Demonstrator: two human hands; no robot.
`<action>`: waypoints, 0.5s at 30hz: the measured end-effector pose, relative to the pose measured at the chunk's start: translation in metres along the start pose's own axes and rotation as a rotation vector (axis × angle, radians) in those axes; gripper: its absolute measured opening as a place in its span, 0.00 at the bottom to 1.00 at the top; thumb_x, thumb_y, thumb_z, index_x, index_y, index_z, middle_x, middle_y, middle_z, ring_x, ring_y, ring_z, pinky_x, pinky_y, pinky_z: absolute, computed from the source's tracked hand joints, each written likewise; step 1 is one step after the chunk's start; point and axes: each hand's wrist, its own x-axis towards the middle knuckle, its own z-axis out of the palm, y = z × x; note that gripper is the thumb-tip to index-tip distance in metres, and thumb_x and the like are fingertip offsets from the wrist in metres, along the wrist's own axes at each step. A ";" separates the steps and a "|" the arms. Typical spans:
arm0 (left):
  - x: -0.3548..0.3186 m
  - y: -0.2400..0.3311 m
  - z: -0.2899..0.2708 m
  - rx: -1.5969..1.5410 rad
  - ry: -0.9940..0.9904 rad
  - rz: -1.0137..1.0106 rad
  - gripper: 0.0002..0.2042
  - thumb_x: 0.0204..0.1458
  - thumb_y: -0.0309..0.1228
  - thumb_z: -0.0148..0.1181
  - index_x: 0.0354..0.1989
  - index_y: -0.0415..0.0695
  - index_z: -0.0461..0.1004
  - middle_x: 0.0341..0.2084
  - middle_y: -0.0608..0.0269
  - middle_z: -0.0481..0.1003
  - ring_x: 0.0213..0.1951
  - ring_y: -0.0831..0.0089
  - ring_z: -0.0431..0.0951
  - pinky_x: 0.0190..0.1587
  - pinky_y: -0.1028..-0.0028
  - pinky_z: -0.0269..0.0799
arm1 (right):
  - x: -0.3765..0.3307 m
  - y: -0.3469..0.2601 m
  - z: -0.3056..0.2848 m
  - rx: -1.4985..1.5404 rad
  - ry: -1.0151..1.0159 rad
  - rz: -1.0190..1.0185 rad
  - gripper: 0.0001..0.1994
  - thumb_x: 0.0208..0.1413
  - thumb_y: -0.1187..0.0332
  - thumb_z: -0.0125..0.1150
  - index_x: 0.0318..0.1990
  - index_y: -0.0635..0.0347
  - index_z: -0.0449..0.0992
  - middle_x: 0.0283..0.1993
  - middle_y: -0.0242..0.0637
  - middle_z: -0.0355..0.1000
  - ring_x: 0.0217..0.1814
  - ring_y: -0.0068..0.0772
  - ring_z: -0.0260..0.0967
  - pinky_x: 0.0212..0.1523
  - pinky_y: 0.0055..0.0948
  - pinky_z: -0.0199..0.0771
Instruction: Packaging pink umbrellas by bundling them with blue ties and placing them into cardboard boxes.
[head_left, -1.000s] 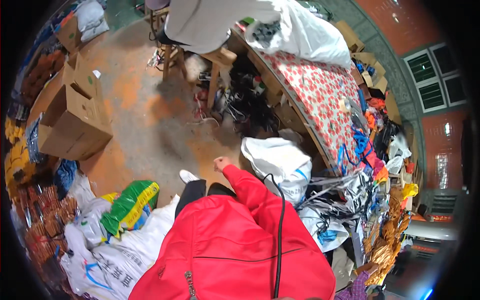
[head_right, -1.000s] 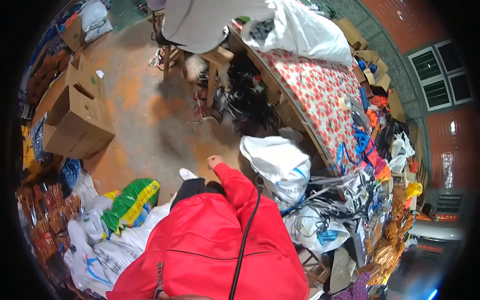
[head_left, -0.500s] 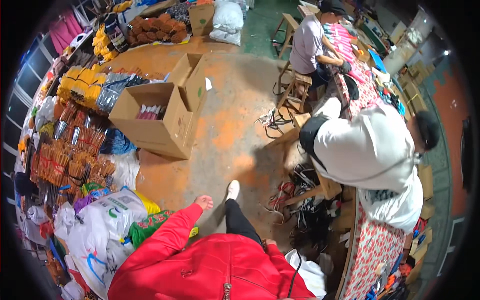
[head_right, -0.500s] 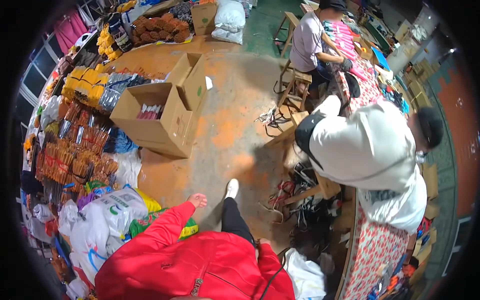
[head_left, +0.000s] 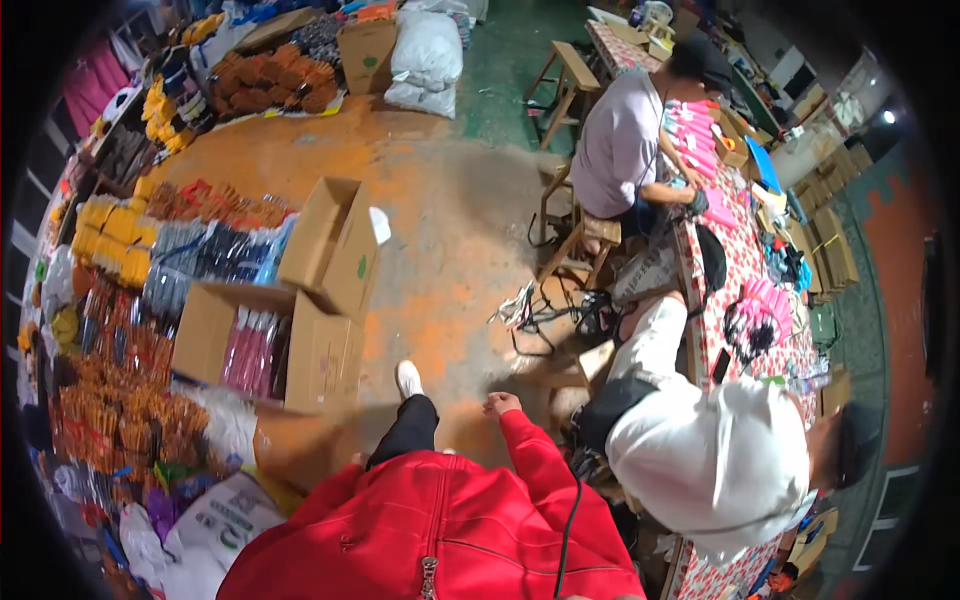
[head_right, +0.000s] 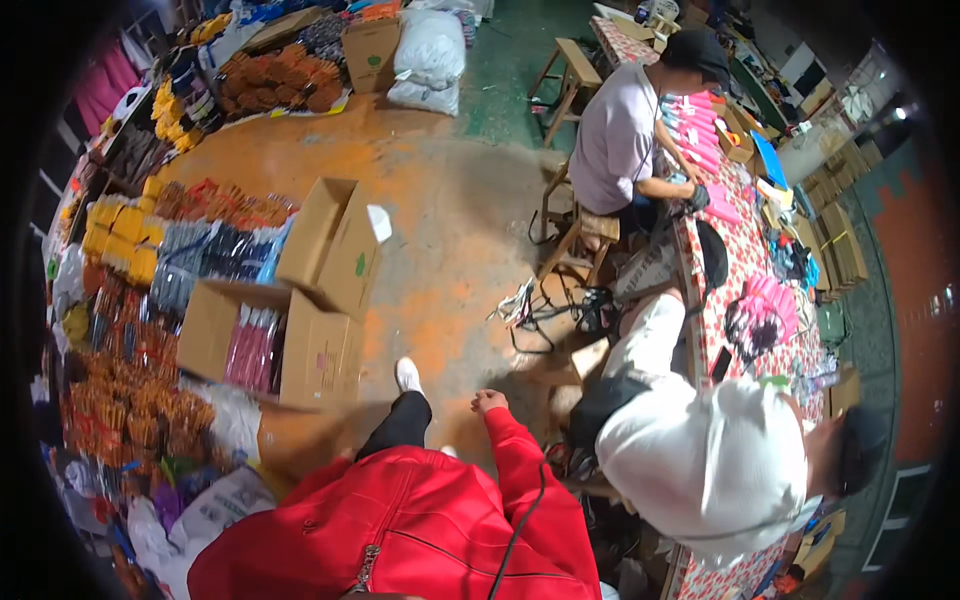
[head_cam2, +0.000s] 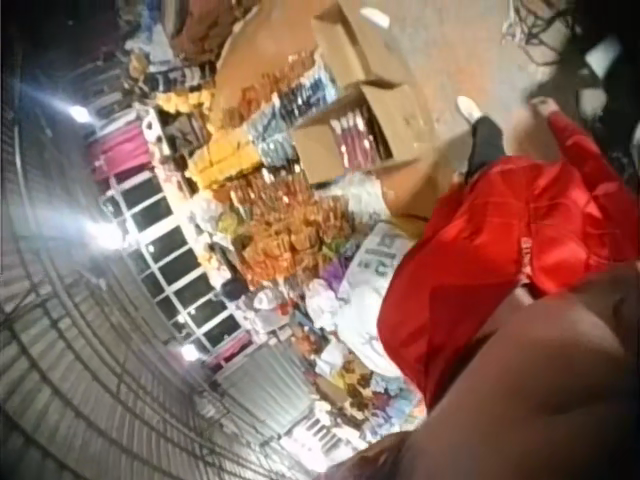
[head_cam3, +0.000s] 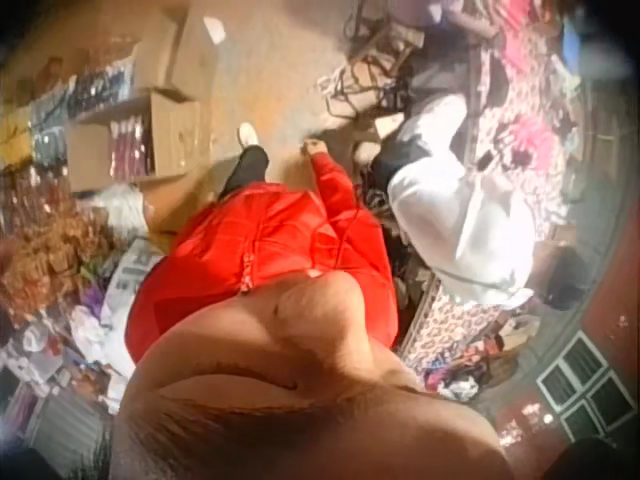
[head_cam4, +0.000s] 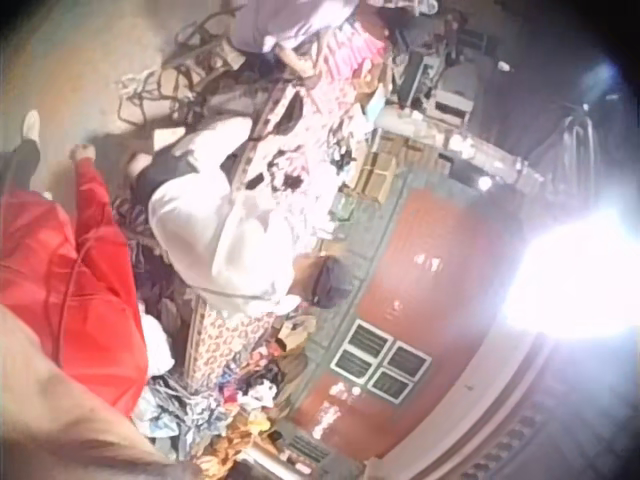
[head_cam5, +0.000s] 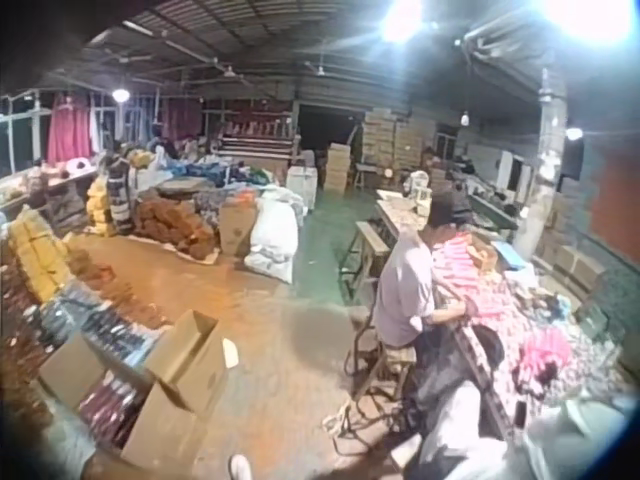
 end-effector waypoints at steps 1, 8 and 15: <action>0.033 0.025 -0.006 0.049 0.037 -0.075 0.12 0.57 0.37 0.54 0.36 0.40 0.79 0.22 0.61 0.75 0.22 0.69 0.72 0.29 0.65 0.73 | 0.021 -0.033 0.015 0.012 -0.017 -0.002 0.11 0.58 0.70 0.56 0.40 0.68 0.79 0.29 0.44 0.77 0.25 0.37 0.75 0.26 0.30 0.78; 0.173 0.196 -0.024 0.345 0.075 -0.435 0.14 0.58 0.40 0.54 0.37 0.40 0.78 0.23 0.61 0.74 0.23 0.69 0.71 0.30 0.62 0.72 | 0.114 -0.095 0.038 0.078 0.075 0.113 0.12 0.59 0.67 0.56 0.41 0.67 0.79 0.30 0.44 0.78 0.25 0.37 0.75 0.27 0.30 0.78; 0.301 0.505 -0.035 -0.099 -0.238 -0.094 0.12 0.61 0.26 0.43 0.48 0.39 0.73 0.38 0.47 0.79 0.32 0.57 0.83 0.33 0.64 0.80 | 0.209 -0.153 0.034 0.224 0.219 0.195 0.14 0.59 0.61 0.57 0.41 0.63 0.81 0.31 0.44 0.78 0.26 0.37 0.76 0.29 0.32 0.77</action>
